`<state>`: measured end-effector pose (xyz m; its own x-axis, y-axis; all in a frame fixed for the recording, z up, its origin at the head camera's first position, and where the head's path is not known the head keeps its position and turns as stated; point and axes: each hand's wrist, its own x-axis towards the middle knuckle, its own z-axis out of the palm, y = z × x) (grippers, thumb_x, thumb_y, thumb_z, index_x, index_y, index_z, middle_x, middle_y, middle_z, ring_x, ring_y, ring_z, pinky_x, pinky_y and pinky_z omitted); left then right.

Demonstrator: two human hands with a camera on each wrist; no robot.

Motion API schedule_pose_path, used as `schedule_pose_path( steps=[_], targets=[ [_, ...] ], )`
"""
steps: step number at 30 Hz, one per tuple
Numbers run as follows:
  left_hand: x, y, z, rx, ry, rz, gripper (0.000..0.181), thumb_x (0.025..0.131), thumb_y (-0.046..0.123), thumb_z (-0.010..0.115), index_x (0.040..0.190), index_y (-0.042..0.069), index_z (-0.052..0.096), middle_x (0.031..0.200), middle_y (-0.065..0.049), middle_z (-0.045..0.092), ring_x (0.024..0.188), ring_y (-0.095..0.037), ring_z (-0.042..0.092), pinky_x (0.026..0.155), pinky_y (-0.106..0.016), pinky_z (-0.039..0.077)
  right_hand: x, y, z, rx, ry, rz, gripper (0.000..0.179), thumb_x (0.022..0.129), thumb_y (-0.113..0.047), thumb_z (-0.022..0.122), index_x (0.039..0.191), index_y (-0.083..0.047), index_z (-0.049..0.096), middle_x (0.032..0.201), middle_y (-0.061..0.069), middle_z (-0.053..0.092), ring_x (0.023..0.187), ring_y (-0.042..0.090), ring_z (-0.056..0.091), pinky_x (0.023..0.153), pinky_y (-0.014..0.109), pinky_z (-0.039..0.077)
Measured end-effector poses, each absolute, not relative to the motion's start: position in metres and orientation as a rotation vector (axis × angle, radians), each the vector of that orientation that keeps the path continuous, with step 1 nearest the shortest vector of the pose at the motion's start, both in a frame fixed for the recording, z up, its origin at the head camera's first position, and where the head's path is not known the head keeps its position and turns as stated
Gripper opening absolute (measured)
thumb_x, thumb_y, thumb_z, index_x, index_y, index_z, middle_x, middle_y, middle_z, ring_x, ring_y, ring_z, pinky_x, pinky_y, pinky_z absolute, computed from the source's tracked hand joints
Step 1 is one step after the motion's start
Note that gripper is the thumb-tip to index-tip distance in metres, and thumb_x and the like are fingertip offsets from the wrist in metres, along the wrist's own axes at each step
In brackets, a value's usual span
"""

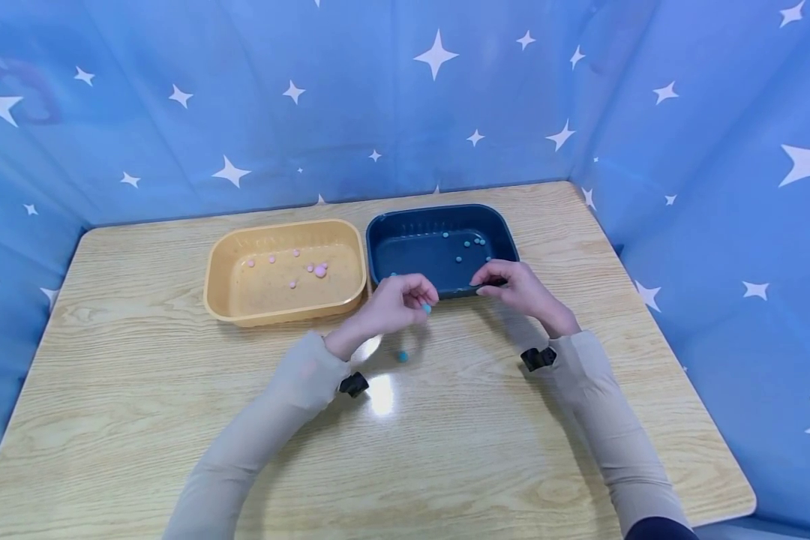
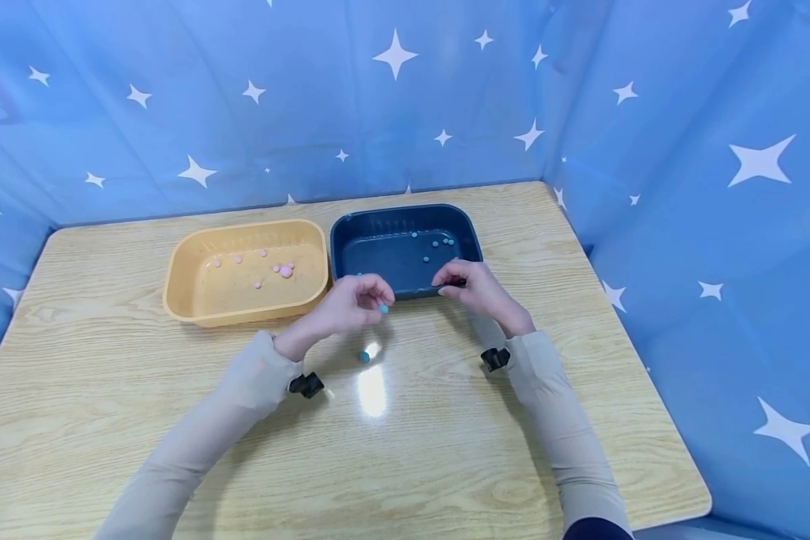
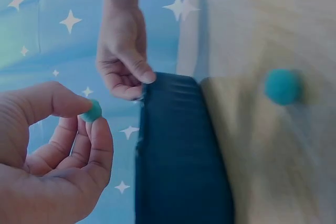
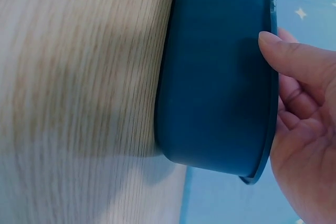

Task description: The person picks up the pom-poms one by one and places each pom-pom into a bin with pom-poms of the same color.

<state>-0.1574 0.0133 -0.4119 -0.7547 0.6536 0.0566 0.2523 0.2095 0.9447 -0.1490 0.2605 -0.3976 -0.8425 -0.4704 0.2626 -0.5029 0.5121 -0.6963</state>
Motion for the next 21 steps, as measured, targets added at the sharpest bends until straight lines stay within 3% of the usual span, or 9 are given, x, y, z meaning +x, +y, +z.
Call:
schedule_pose_path(
  steps=[5,12,21],
  targets=[
    [-0.168,0.019,-0.403,0.744,2.114,1.657,0.018,0.080,-0.011,0.061,0.098,-0.007,0.061,0.097,-0.024,0.062,0.081,-0.020,0.056,0.074,-0.024,0.050,-0.149,0.261,-0.397,0.860,-2.706,1.273,0.013,0.075,0.018,0.065,0.085,0.009,0.065,0.082,0.021,0.064,0.073,0.033,0.058,0.067,0.025,0.049],
    [-0.181,0.030,-0.398,0.598,2.101,1.749,0.016,0.083,-0.007,0.060,0.099,-0.005,0.062,0.095,-0.013,0.062,0.083,-0.020,0.055,0.074,-0.024,0.048,-0.157,0.268,-0.413,0.884,-2.678,1.277,0.015,0.074,0.018,0.066,0.085,0.008,0.066,0.082,0.018,0.065,0.073,0.031,0.058,0.067,0.027,0.050],
    [-0.196,0.039,-0.389,0.487,2.094,1.840,0.016,0.085,-0.005,0.060,0.101,-0.002,0.062,0.099,-0.012,0.062,0.086,-0.021,0.055,0.077,-0.024,0.049,-0.167,0.278,-0.432,0.863,-2.697,1.291,0.016,0.077,0.012,0.068,0.088,0.001,0.068,0.085,0.011,0.066,0.075,0.019,0.058,0.070,0.017,0.047]
  ],
)
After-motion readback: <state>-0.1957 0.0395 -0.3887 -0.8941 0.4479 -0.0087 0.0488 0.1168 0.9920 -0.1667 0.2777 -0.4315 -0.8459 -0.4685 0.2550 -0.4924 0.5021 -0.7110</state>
